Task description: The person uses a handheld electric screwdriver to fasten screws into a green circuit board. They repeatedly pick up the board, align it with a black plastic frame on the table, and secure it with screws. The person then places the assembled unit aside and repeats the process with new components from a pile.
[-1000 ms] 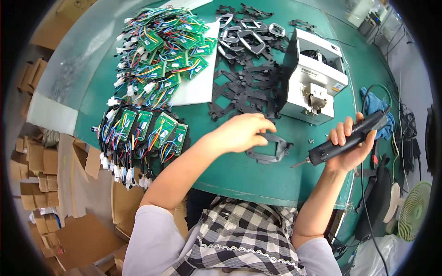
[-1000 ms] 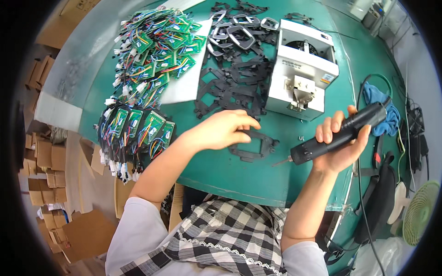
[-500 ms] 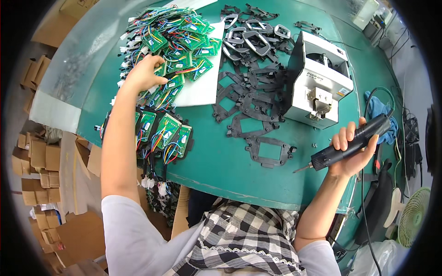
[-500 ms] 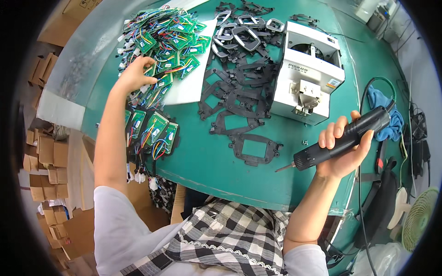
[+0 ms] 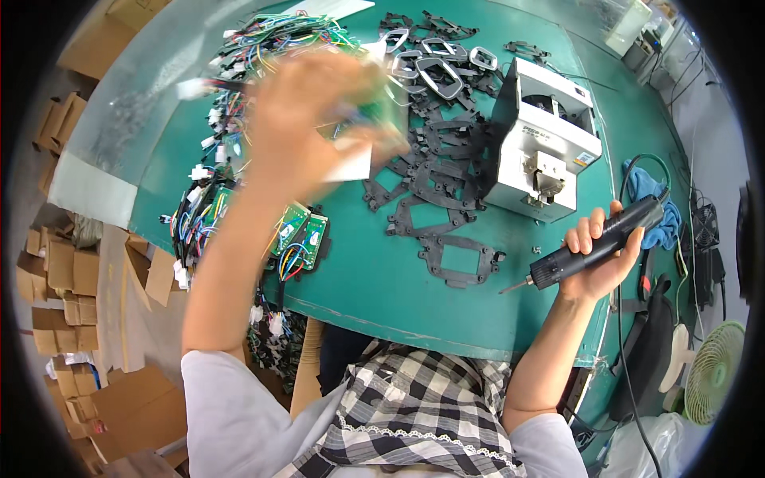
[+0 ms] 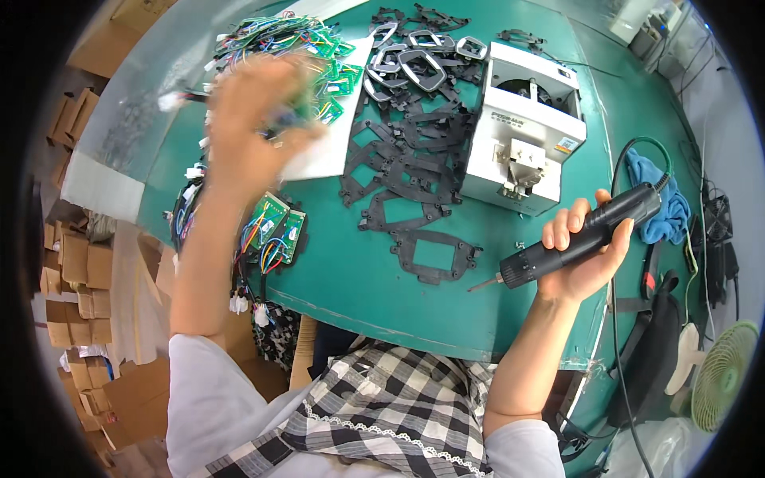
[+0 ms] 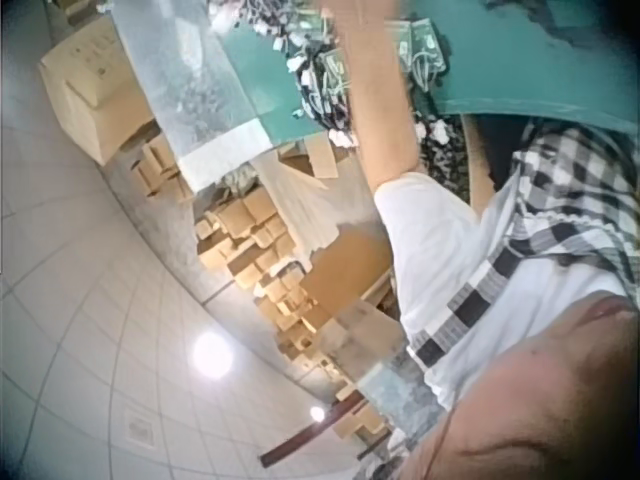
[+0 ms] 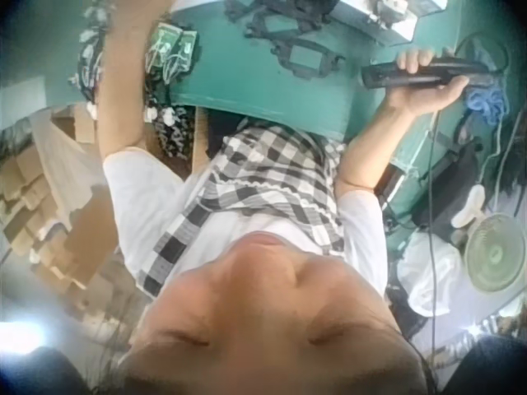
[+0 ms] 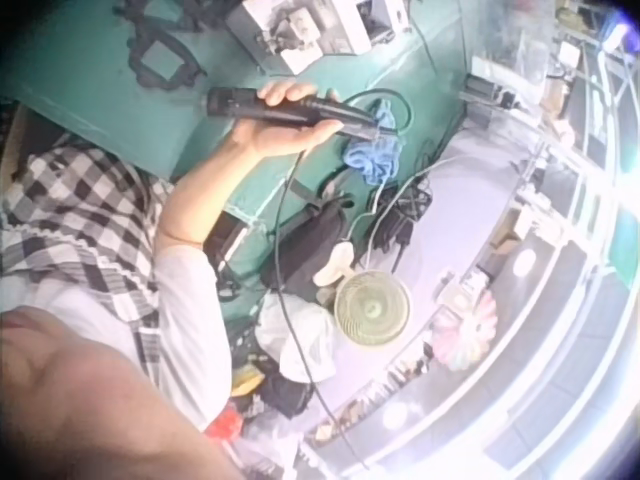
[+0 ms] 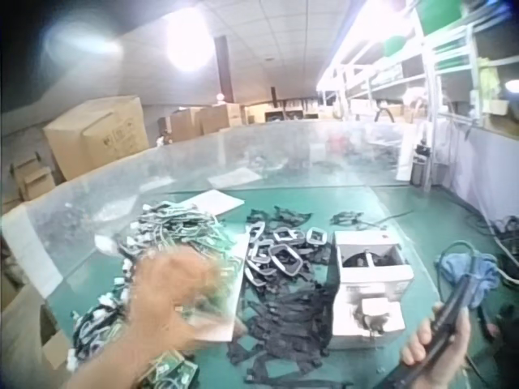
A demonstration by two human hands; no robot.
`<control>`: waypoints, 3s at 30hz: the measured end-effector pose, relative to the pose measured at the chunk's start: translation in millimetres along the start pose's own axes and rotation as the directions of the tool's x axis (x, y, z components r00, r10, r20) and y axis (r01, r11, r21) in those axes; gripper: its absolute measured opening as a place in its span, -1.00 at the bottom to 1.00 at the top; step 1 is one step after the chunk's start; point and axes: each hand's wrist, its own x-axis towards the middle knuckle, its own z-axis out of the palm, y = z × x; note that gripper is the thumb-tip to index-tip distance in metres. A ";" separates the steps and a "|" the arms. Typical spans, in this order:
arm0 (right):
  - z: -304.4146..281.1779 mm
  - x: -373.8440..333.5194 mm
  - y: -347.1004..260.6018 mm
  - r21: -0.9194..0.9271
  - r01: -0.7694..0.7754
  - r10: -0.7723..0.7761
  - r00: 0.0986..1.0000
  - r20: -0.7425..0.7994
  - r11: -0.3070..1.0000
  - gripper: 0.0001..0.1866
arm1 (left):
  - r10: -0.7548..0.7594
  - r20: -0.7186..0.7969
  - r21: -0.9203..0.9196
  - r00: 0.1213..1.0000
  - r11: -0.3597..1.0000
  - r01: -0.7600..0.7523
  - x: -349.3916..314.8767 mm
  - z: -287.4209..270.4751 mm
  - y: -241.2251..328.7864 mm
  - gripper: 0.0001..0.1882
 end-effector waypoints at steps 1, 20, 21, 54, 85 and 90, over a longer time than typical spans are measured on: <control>-2.4 -1.9 -3.7 -0.015 0.018 -0.018 1.000 -0.016 1.000 -0.47 | 0.110 0.171 -0.185 0.979 0.980 -0.077 -7.0 15.5 38.1 -0.36; 77.0 53.6 -9.9 -0.544 0.654 -0.516 0.753 0.408 0.525 -0.41 | -0.009 0.554 -0.426 0.833 0.857 0.292 -101.0 49.9 120.3 -0.47; 78.9 55.9 -8.7 -0.598 0.669 -0.490 0.738 0.464 0.442 -0.39 | -0.018 0.539 -0.430 0.842 0.854 0.294 -100.4 49.8 121.8 -0.47; 69.1 11.1 35.2 -0.589 0.347 -0.260 0.938 0.230 0.730 -0.50 | -0.221 0.511 -0.335 0.830 0.839 0.430 -104.3 49.8 133.0 -0.49; 64.9 2.2 58.3 -0.678 0.424 -0.176 0.897 0.405 0.600 -0.23 | -0.243 0.604 -0.355 0.759 0.770 0.529 -103.1 53.6 135.1 -0.43; 68.8 31.9 9.9 -0.700 0.549 -0.386 0.831 0.400 0.457 -0.28 | -0.176 0.558 -0.391 0.811 0.806 0.444 -100.5 55.2 133.5 -0.39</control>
